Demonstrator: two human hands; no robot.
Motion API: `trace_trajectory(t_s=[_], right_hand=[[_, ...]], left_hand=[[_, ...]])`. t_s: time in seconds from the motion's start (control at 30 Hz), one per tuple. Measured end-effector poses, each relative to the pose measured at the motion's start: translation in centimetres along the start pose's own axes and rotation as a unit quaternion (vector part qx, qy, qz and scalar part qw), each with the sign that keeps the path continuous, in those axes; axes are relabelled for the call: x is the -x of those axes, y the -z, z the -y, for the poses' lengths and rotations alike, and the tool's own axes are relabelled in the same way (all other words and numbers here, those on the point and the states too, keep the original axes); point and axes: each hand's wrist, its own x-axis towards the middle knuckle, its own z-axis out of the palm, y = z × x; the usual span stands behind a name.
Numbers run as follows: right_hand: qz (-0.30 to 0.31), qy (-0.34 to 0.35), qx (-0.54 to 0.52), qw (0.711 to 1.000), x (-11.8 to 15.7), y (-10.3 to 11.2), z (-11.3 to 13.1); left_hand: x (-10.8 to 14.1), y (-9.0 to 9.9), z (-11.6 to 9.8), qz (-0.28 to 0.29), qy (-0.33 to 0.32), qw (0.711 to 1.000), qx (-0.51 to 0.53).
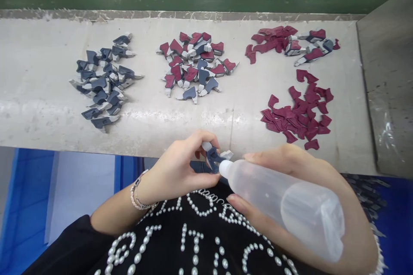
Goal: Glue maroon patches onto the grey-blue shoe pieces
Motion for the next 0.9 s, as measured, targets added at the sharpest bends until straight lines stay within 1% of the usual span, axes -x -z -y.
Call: trace_trajectory(t_s=[0.13,0.23,0.43,0.6,0.63,0.8,0.9], right_hand=[[-0.005,0.005,-0.002,1.000,-0.19,0.04,-0.16],[-0.017,0.003,-0.004,1.000,-0.33,-0.03,-0.21],[0.010,0.015,0.028,0.999,-0.06,0.08,0.11],[0.054,0.002,0.063,0.996,0.00,0.20,0.33],[0.056,-0.001,0.062,0.997,0.03,0.20,0.36],[0.011,0.007,0.041,0.999,0.40,0.20,0.28],[0.010,0.012,0.020,1.000,0.37,0.19,0.17]], left_hand=[[0.13,0.02,-0.10,0.016,-0.001,1.000,-0.015],[0.08,0.06,-0.17,0.014,-0.009,1.000,-0.016],[-0.09,0.14,-0.04,-0.002,-0.017,1.000,-0.007],[-0.01,0.14,0.09,-0.011,-0.028,0.999,-0.012],[0.01,0.14,0.08,-0.010,-0.028,0.999,-0.013],[0.12,0.11,-0.03,0.017,-0.021,0.999,-0.033],[0.14,0.08,-0.07,0.032,-0.015,0.999,-0.037]])
